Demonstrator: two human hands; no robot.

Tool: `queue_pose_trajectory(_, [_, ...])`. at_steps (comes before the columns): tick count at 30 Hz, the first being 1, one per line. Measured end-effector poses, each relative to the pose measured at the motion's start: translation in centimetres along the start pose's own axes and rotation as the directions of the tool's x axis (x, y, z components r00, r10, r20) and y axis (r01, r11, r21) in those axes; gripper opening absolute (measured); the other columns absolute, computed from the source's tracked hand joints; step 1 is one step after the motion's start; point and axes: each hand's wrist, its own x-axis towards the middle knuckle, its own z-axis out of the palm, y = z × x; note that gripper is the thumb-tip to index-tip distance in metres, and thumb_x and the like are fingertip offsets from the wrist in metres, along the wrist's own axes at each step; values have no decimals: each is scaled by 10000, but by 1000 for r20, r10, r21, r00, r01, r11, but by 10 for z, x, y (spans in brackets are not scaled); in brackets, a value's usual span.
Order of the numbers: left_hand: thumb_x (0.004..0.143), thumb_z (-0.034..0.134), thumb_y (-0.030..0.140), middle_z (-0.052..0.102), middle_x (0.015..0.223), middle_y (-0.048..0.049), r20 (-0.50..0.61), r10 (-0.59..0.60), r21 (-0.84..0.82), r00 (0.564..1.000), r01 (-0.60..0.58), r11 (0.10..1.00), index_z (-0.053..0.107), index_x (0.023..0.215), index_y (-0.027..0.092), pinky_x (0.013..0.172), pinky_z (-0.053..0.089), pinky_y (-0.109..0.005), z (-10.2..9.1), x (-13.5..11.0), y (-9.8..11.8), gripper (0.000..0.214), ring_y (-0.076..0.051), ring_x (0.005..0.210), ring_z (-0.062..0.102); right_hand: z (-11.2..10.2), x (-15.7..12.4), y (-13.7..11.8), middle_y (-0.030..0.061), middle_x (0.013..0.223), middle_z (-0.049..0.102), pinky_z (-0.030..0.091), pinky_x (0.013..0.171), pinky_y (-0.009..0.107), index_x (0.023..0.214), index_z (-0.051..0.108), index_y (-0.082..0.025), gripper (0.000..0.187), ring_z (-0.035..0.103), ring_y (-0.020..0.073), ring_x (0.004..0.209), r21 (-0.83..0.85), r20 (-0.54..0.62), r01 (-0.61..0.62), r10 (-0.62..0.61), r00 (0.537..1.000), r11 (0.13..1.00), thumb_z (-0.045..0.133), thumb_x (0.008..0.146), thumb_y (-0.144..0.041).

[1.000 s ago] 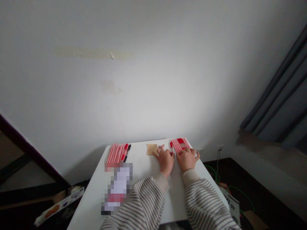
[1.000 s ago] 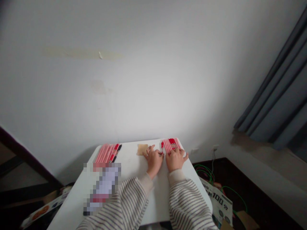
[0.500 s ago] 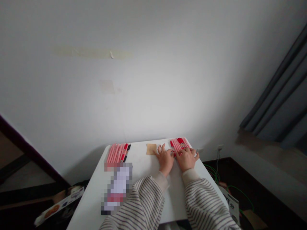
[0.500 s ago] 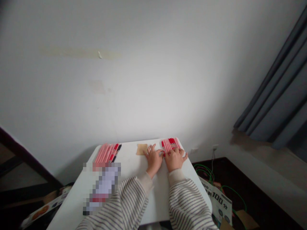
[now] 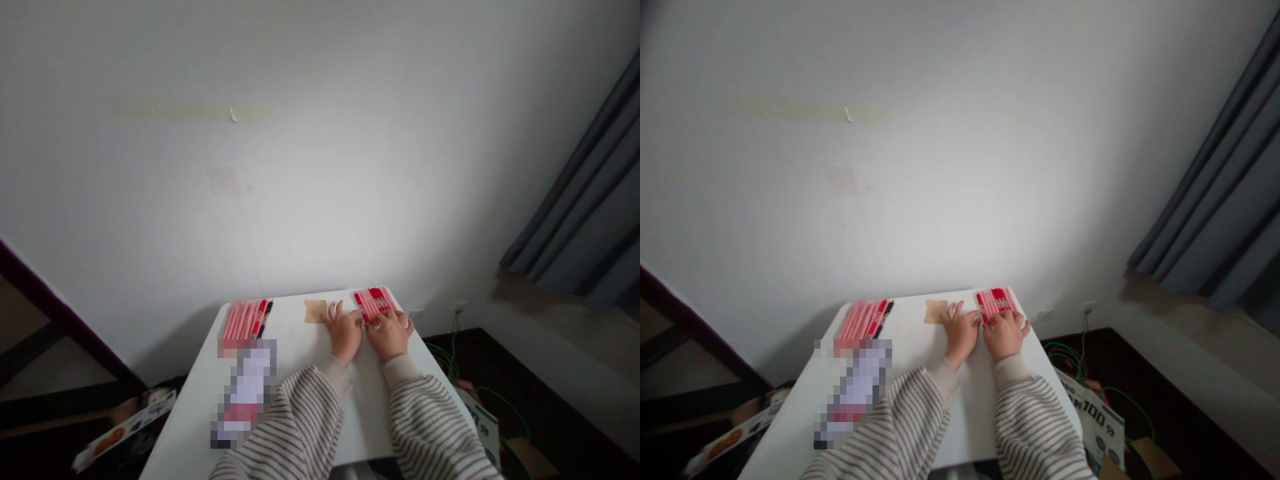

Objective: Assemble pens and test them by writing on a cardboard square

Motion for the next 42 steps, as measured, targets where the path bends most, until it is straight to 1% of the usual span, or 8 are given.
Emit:
queue_pose_trajectory(9, [832,525,323,458,1396,-30,9,-10,13,1000,10,1000,616,1132,452,1094,134,-653,-2,1,2,338,-299,1332,312,8,2,5,52,962,662,182,1000,537,723,721,-244,142,424,294,1085,8,-42,35,-35,999,999,628,758,-345])
queue_pose_trajectory(14, [861,473,342,444,1413,-26,17,-6,20,1000,6,1000,600,1149,464,1104,110,-650,-4,0,4,338,-295,1352,294,9,2,4,53,964,658,160,1009,542,748,723,-251,155,419,291,1100,2,-34,46,-45,998,999,610,779,-352])
queue_pose_trajectory(18, [870,451,371,433,1425,-24,17,14,22,1000,-14,1000,586,1163,474,1102,99,-661,-3,0,3,338,-299,1358,290,6,1,3,51,955,651,165,1005,544,755,717,-253,149,419,295,1094,-2,-35,25,-25,999,1000,630,760,-373])
queue_pose_trajectory(26, [856,476,343,433,1429,-13,7,-11,32,1000,11,999,587,1160,477,1121,86,-635,-1,0,2,350,-286,1362,287,6,1,3,55,959,653,150,1017,561,700,709,-232,167,425,289,1090,-4,-52,18,-19,998,1000,611,773,-345])
queue_pose_trajectory(31, [856,476,347,441,1420,-17,17,-18,38,1000,17,999,595,1152,469,1123,85,-629,-1,0,2,342,-283,1362,290,6,1,3,54,953,651,153,1015,572,702,715,-237,177,423,290,1091,2,-50,10,-9,999,1000,604,777,-352])
queue_pose_trajectory(37, [867,451,341,436,1427,-18,10,-7,40,1000,6,999,591,1165,459,1122,98,-628,1,0,2,350,-285,1369,280,5,0,3,72,958,648,158,1006,578,717,716,-232,192,419,301,1086,3,-44,17,-17,999,1000,592,783,-362])
queue_pose_trajectory(42, [862,458,346,426,1438,-11,30,-11,40,999,10,999,582,1180,452,1123,91,-629,-1,0,2,357,-287,1374,268,7,1,4,77,961,647,154,1007,573,714,710,-230,193,414,301,1087,9,-56,13,-13,998,1000,597,777,-374])
